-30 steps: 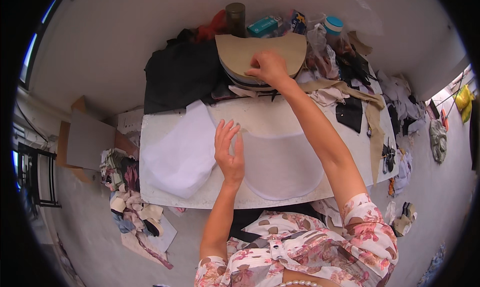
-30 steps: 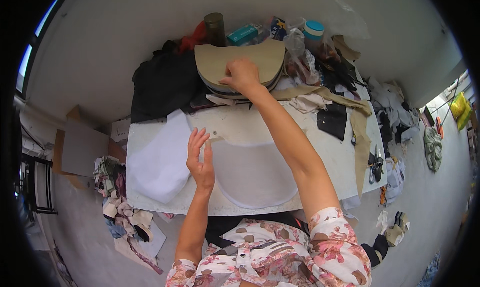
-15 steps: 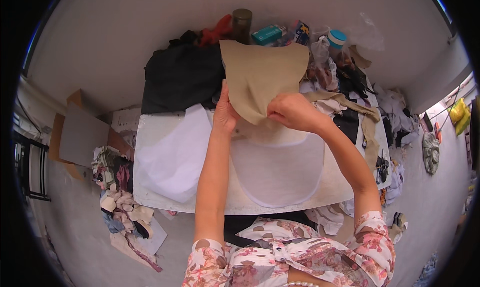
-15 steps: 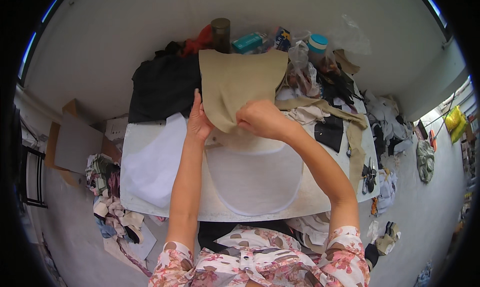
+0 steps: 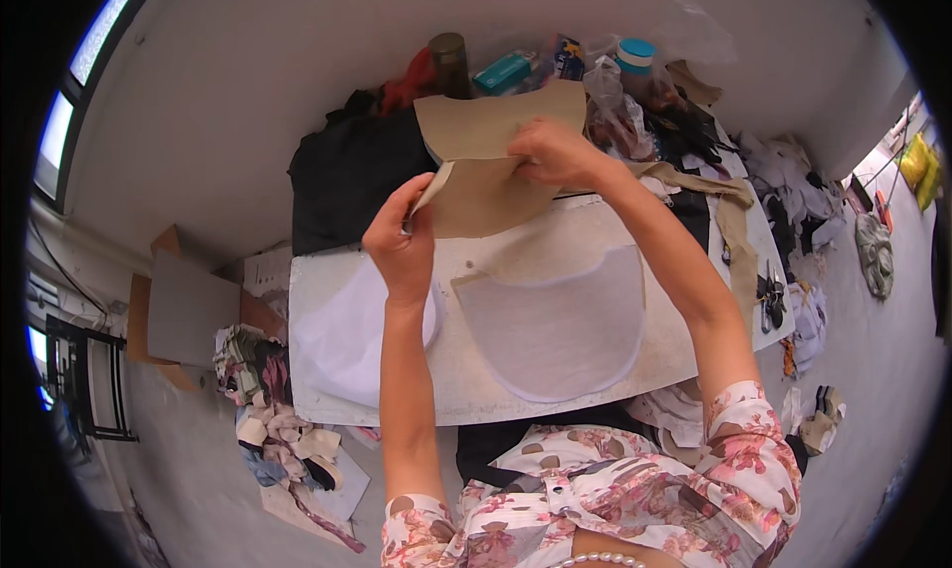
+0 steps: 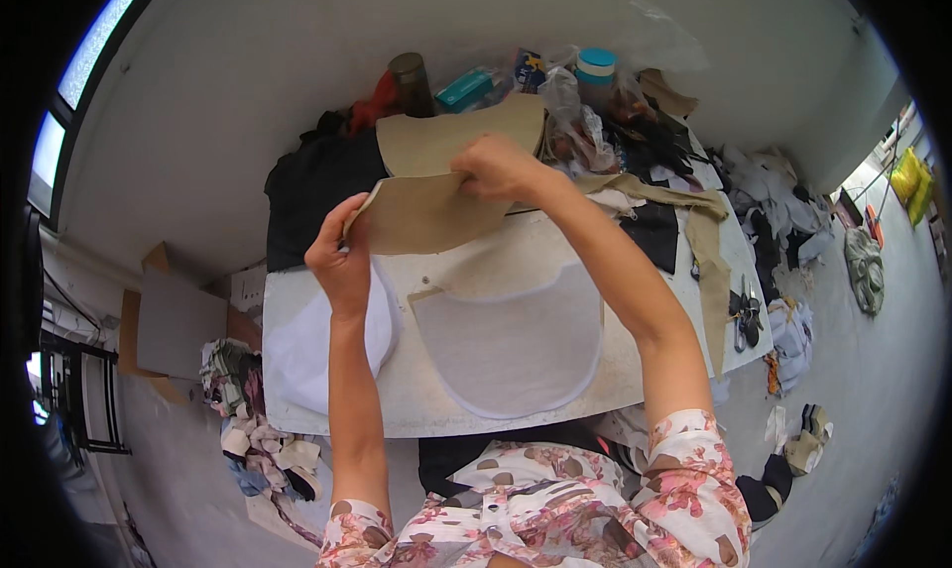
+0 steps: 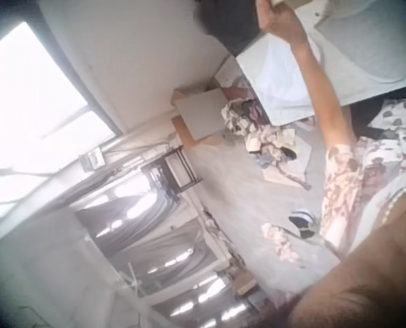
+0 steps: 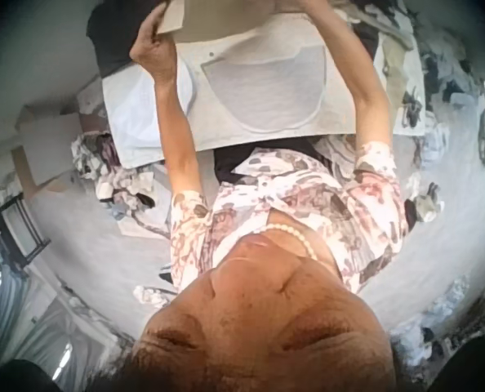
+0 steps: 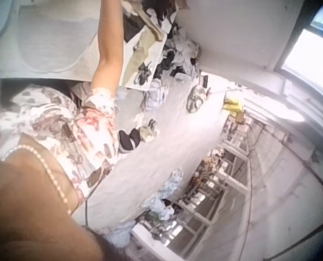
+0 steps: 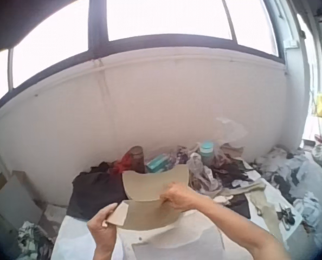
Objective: The person repeatedly picks up white fabric pieces and beige paper templates from a table, aligns them, and stacks them into separate piles. The hands handle the items one at a time, smoothing and repositioning them on the work surface.
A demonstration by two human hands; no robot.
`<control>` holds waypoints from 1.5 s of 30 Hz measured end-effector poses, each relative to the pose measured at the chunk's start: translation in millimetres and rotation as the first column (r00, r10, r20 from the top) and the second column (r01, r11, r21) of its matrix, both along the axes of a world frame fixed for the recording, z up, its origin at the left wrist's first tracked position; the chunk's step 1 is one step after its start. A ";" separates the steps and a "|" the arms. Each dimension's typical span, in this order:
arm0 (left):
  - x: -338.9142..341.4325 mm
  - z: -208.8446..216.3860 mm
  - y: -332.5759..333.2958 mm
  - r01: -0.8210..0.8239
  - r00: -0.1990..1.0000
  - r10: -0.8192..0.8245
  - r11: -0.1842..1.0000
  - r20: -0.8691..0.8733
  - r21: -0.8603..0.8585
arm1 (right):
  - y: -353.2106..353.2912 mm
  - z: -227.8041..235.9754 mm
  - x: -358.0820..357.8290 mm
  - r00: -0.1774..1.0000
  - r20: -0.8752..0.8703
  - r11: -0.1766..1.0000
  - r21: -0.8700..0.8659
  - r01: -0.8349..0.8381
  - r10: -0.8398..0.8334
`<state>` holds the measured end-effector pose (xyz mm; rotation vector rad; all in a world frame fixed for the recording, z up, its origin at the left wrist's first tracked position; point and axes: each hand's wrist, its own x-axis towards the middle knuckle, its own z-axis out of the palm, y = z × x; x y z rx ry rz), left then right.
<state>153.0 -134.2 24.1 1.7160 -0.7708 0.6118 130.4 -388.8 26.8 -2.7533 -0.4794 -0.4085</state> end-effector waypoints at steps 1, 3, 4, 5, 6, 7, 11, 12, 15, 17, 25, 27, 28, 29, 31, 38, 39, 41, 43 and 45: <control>-0.6 1.2 4.1 -0.002 1.000 0.003 0.998 0.021 -0.065 | -4.9 6.7 -14.3 0.998 0.058 1.000 0.017 0.023 -0.024; -1.4 -2.9 13.0 0.041 0.995 -0.056 0.984 -0.086 -0.172 | -21.3 10.6 -38.3 0.990 0.123 0.992 0.119 0.047 -0.062; -1.4 -4.4 18.3 0.055 0.986 -0.090 0.969 -0.141 -0.240 | -30.0 10.9 -48.0 0.989 0.131 0.978 0.205 0.041 -0.069; -1.8 -5.3 23.3 0.064 0.973 -0.128 0.950 -0.193 -0.307 | -36.9 11.8 -57.2 0.987 0.140 0.957 0.289 0.034 -0.077; -2.5 -7.1 26.8 0.047 0.962 -0.130 0.946 -0.241 -0.321 | -38.5 14.3 -69.0 0.994 0.028 0.895 0.437 0.084 -0.106; -1.8 -9.6 31.3 0.068 0.954 -0.161 0.938 -0.253 -0.339 | -41.9 13.3 -77.7 0.993 -0.049 0.836 0.537 0.113 -0.103; -16.2 -8.0 35.3 0.131 0.903 -0.288 0.891 -0.318 -0.436 | -43.9 2.9 -110.3 0.991 -0.126 0.498 0.857 0.131 -0.044; -24.4 -6.8 34.1 0.116 0.882 -0.304 0.881 -0.360 -0.459 | -35.5 -3.4 -119.5 0.995 -0.071 0.414 0.906 0.092 -0.067; -35.3 -16.7 34.9 0.112 0.829 -0.349 0.870 -0.438 -0.481 | -20.5 -9.0 -145.7 0.972 -0.060 0.329 0.934 0.136 -0.229; -50.7 -17.0 38.0 0.144 0.777 -0.394 0.870 -0.490 -0.471 | -12.9 -12.0 -162.7 0.958 -0.047 0.339 0.930 0.145 -0.282; -97.1 -50.3 60.6 0.151 0.527 -0.488 0.860 -0.696 -0.488 | 1.3 -31.8 -229.6 0.928 -0.302 0.170 0.925 0.341 -0.218; -106.4 -55.8 65.3 0.144 0.489 -0.467 0.877 -0.737 -0.459 | 4.8 -36.1 -240.7 0.915 -0.355 0.140 0.913 0.383 -0.193; -109.4 -57.5 66.8 0.136 0.479 -0.461 0.880 -0.747 -0.455 | 6.1 -37.9 -245.3 0.912 -0.367 0.130 0.910 0.393 -0.185; -112.4 -59.1 68.4 0.128 0.468 -0.455 0.883 -0.758 -0.451 | 7.4 -39.9 -249.8 0.908 -0.380 0.120 0.907 0.403 -0.176; -114.3 -60.5 70.4 0.118 0.456 -0.450 0.886 -0.768 -0.449 | 10.7 -42.0 -254.4 0.905 -0.390 0.119 0.903 0.412 -0.172; -109.2 -72.1 77.4 0.113 0.402 -0.444 0.892 -0.801 -0.438 | 19.6 -55.6 -251.0 0.901 -0.403 0.157 0.891 0.426 -0.159; -107.2 -72.5 75.8 0.110 0.395 -0.439 0.894 -0.807 -0.433 | 19.3 -59.4 -248.3 0.901 -0.403 0.175 0.887 0.428 -0.162; -97.2 -86.6 76.2 0.125 0.365 -0.422 0.905 -0.830 -0.406 | 16.3 -67.2 -243.2 0.890 -0.430 0.206 0.867 0.454 -0.153; -90.0 -100.9 72.7 0.130 0.338 -0.386 0.922 -0.858 -0.364 | 13.3 -78.0 -237.3 0.881 -0.444 0.221 0.854 0.471 -0.161; -84.0 -109.5 66.1 0.125 0.320 -0.328 0.945 -0.889 -0.303 | 12.3 -90.8 -229.0 0.879 -0.440 0.221 0.852 0.474 -0.184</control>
